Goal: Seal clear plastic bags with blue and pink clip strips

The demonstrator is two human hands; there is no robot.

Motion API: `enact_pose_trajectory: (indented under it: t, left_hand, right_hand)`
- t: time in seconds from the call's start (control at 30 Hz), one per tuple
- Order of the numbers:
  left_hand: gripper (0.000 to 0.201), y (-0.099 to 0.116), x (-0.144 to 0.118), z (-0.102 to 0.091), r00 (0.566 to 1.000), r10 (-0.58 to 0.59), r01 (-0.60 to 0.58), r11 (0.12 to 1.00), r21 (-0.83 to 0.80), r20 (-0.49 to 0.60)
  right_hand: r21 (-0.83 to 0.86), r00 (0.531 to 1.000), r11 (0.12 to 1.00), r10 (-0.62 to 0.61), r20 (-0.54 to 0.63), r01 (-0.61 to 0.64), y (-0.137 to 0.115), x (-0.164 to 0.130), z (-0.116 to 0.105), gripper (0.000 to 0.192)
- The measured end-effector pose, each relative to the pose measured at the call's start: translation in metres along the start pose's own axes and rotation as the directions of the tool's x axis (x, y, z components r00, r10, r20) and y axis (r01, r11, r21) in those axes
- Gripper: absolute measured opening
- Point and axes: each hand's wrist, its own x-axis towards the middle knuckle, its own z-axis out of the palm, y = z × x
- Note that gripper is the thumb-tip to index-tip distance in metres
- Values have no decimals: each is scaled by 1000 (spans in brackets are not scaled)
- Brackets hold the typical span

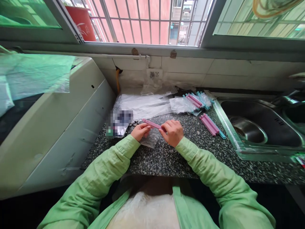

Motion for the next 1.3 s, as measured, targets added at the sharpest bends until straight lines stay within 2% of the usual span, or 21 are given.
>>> enact_pose_trajectory:
  t: [0.27, 0.37, 0.53, 0.67, 0.77, 0.83, 0.97, 1.3]
  left_hand:
    - [23, -4, 2, -1, 999, -9, 8, 1000, 6, 52]
    - [29, -5, 2, -2, 999, -12, 12, 1000, -11, 53]
    - [52, -11, 4, -3, 999, -12, 16, 997, -72, 49]
    - [62, -16, 7, -4, 999, -23, 20, 997, -75, -32]
    - [61, -15, 6, -4, 991, 32, -32, 999, -4, -129]
    - [59, -12, 5, -3, 986, 68, -63, 997, 37, -155]
    - [58, -5, 1, 3, 982, 77, -68, 996, 57, -175]
    - [52, 3, -4, 10, 991, -16, 18, 1000, 12, -133]
  right_hand:
    - [-17, 998, 998, -54, 26, 54, 3, -4, 11, 21]
    - [-27, 998, 998, -63, 29, 64, 4, -6, 11, 22]
    - [-37, 996, 996, -81, 23, 82, 6, -8, 12, 22]
    - [-54, 993, 992, -114, 1, 114, 5, -8, 9, 21]
    - [-59, 993, 991, -122, -3, 121, 3, -8, 7, 21]
    - [-57, 992, 990, -128, -16, 127, 2, -7, 6, 20]
    - [-71, 987, 986, -152, -47, 149, 0, -5, 7, 21]
    - [-42, 974, 981, -192, -119, 188, -1, -4, 12, 25]
